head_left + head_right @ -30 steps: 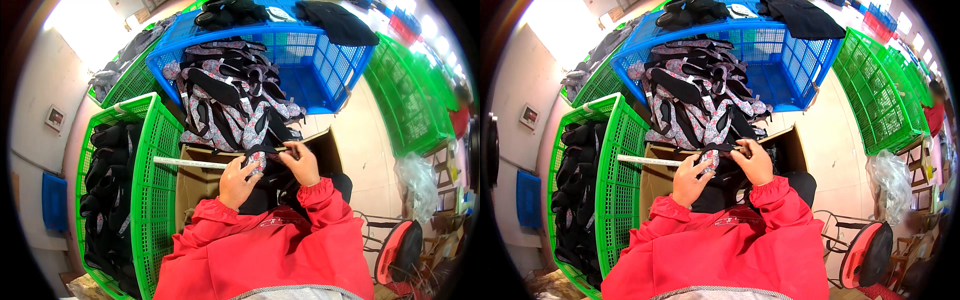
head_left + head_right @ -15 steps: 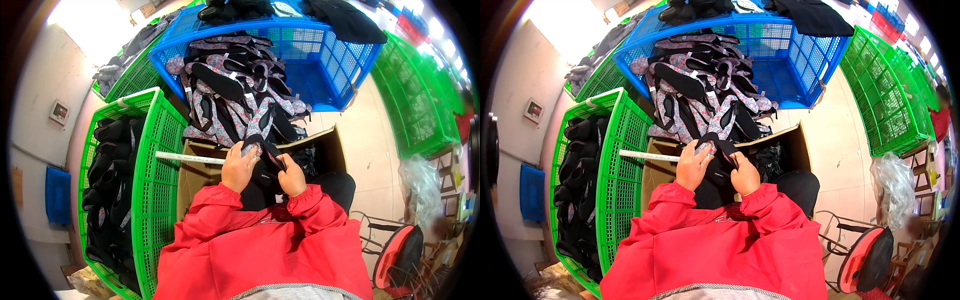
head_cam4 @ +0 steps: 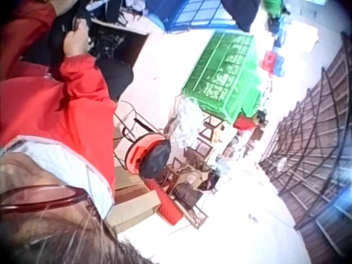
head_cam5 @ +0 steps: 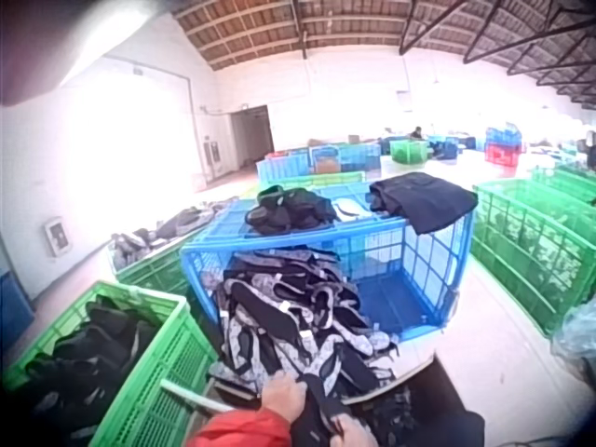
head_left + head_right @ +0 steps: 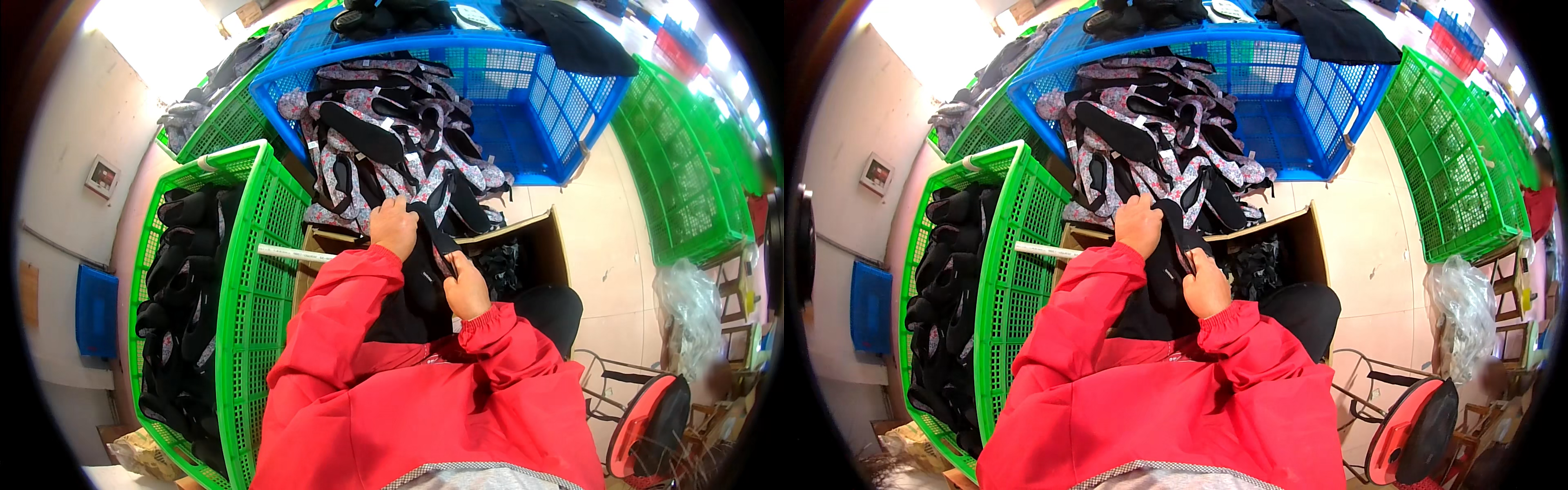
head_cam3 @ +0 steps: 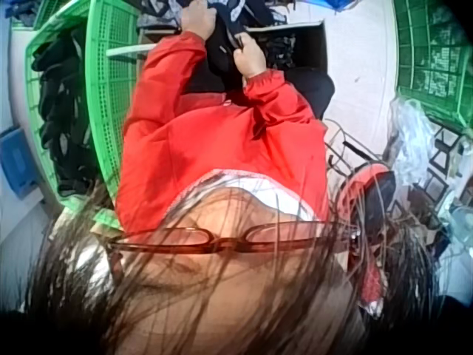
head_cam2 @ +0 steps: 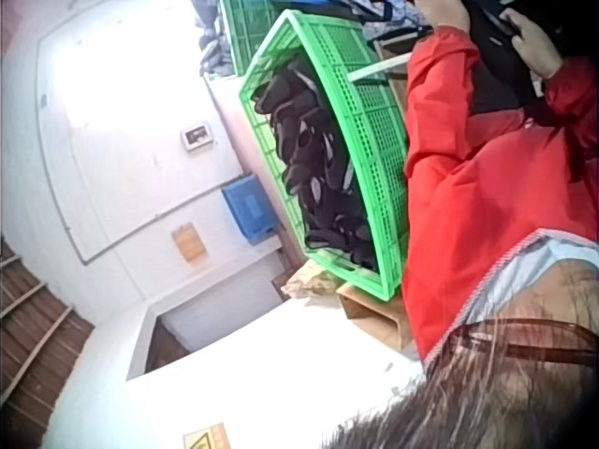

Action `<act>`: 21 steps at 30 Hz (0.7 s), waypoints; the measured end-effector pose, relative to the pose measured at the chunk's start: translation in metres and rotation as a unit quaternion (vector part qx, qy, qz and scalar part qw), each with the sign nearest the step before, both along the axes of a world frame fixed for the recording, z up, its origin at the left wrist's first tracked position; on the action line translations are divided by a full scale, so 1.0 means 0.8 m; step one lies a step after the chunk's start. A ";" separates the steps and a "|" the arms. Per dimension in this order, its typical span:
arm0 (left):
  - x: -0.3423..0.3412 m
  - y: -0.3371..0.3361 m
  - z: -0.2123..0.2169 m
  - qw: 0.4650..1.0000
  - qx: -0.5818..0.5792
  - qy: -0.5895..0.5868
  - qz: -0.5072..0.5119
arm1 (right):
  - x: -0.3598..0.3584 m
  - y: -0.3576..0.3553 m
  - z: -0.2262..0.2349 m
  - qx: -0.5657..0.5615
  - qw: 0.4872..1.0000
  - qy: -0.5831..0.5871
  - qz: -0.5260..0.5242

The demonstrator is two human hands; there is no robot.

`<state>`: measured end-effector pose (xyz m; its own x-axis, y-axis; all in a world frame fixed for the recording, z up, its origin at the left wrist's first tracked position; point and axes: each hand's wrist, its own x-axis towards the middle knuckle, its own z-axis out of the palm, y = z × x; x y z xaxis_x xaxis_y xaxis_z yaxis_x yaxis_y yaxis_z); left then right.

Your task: The person sits on the floor and inspects a piece of patterned fabric clothing, turning it over and examining its seams and interior. They then pick up a black slipper and inspect it before placing it back.

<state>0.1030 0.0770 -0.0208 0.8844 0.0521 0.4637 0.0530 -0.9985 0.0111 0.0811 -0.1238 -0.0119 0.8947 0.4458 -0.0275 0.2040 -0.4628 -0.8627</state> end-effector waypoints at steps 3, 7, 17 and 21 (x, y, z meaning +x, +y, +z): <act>0.006 0.001 -0.001 0.999 0.050 0.014 -0.017 | -0.001 0.001 -0.001 -0.002 1.000 -0.003 -0.006; 0.008 -0.002 -0.007 0.993 0.084 0.082 0.007 | -0.004 0.002 -0.002 -0.006 1.000 -0.004 -0.003; 0.001 0.009 -0.011 0.963 0.005 0.266 0.032 | -0.017 0.001 -0.010 -0.043 0.998 -0.035 0.032; -0.013 0.036 -0.030 0.965 0.027 0.243 -0.098 | -0.026 -0.002 -0.020 -0.016 0.999 -0.044 0.025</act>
